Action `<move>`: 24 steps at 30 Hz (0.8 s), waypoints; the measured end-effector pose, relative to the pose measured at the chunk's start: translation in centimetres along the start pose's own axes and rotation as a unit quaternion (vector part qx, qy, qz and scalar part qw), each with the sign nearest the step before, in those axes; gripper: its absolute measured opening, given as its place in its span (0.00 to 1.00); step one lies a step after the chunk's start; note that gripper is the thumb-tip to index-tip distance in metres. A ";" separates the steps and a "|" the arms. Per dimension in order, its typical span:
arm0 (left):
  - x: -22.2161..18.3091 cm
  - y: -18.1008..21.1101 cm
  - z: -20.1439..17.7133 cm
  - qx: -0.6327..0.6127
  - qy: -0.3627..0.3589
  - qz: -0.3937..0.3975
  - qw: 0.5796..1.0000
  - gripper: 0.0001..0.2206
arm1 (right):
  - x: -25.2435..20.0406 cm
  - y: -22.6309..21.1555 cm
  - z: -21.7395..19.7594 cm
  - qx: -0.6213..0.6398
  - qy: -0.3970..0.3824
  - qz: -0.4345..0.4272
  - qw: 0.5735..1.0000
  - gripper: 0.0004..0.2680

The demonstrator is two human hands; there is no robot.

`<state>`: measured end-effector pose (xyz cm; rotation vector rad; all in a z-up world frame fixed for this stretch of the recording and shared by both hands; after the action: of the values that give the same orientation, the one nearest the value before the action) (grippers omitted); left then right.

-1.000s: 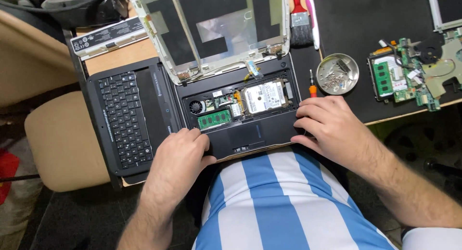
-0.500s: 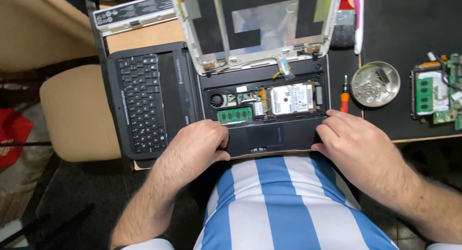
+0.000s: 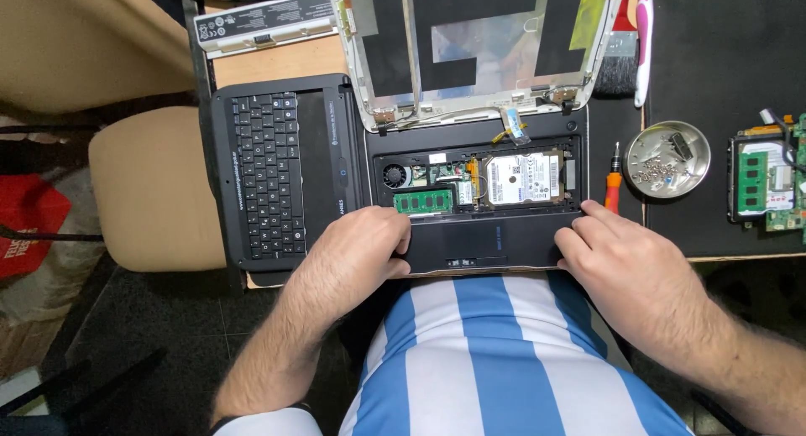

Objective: Securing internal components of a laptop using a screwdriver, including the hard drive and various connectors.

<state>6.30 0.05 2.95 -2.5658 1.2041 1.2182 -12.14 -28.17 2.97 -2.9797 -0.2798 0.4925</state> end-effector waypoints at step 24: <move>-4.3 1.5 6.2 -0.065 0.542 0.102 0.832 0.12 | -3.1 -0.2 1.9 0.147 0.275 0.003 0.950 0.15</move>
<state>-0.24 3.92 2.02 -3.3581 1.5438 -0.3647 -15.66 -28.44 2.17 -2.6791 -0.1266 -0.2828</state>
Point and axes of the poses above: each hand's wrist, its own x-axis towards the middle knuckle, its own z-axis out of the palm, y = z × x, the point moved 5 cm from there along x, towards the middle knuckle, and after that the axes turned 7 degrees about x, right-handed, at the moved point
